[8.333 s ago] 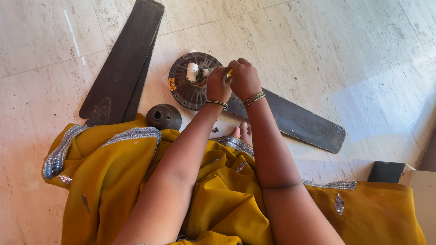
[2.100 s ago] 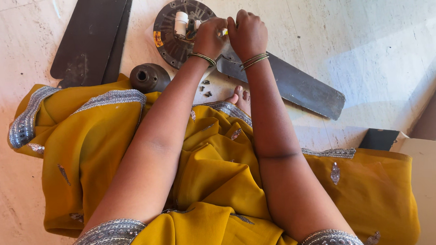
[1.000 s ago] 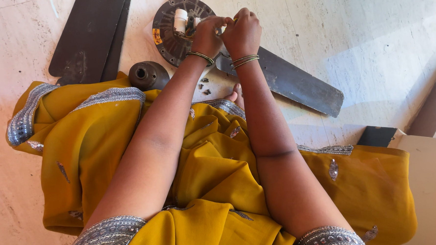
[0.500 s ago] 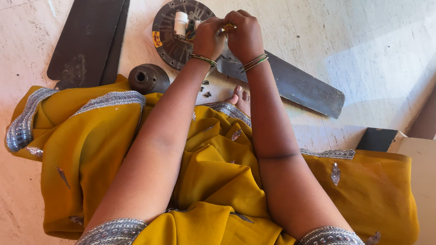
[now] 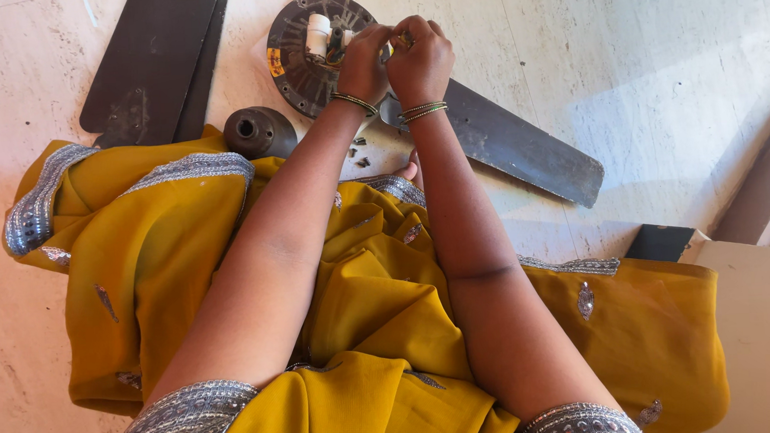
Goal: The person sits on the floor and uses a screwdriver to tighten screws on the central hub of a disassembled ceiling fan. They work on the fan's motor housing and then attach one of the fan blades to the hub.
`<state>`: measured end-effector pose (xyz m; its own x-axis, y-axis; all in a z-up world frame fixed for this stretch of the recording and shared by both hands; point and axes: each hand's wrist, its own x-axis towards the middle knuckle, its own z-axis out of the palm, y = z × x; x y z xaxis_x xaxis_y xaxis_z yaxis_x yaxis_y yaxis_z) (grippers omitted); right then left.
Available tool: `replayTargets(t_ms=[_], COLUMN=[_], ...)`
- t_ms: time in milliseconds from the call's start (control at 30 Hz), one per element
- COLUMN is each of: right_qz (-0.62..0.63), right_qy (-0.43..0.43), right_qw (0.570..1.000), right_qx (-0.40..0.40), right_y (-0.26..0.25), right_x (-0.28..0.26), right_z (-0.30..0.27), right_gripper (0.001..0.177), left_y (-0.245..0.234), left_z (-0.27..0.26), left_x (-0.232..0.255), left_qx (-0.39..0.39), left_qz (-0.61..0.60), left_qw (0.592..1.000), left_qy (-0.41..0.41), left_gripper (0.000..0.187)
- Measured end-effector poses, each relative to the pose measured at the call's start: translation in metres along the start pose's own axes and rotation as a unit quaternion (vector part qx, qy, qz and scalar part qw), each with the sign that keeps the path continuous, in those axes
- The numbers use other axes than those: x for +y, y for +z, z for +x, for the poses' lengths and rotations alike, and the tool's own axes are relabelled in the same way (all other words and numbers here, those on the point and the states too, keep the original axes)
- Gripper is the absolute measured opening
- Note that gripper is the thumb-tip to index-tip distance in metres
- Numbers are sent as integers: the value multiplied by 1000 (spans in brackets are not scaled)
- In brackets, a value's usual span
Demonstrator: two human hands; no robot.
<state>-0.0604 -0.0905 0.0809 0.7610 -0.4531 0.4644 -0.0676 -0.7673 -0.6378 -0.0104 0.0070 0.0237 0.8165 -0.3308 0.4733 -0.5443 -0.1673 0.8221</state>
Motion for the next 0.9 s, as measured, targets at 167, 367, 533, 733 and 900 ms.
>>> replayTargets(t_ms=[167, 367, 533, 733, 900], right_qz=[5, 109, 89, 87, 88], right_qy=[66, -44, 9, 58, 44], right_qw=[998, 986, 991, 992, 994], right_qx=[-9, -117, -100, -68, -56], right_y=[0, -11, -9, -3, 0], right_x=[-5, 1, 5, 5, 8], right_z=[-3, 9, 7, 0, -1], right_gripper=[9, 24, 23, 20, 18], left_y=[4, 2, 4, 3, -8], left_z=[3, 5, 2, 1, -6], left_x=[-3, -13, -10, -6, -4], left_qx=[3, 12, 10, 8, 22], left_qz=[32, -1, 6, 20, 17], left_qw=[999, 998, 998, 998, 999], left_qy=[-32, -66, -59, -61, -17], left_gripper=[15, 28, 24, 21, 24])
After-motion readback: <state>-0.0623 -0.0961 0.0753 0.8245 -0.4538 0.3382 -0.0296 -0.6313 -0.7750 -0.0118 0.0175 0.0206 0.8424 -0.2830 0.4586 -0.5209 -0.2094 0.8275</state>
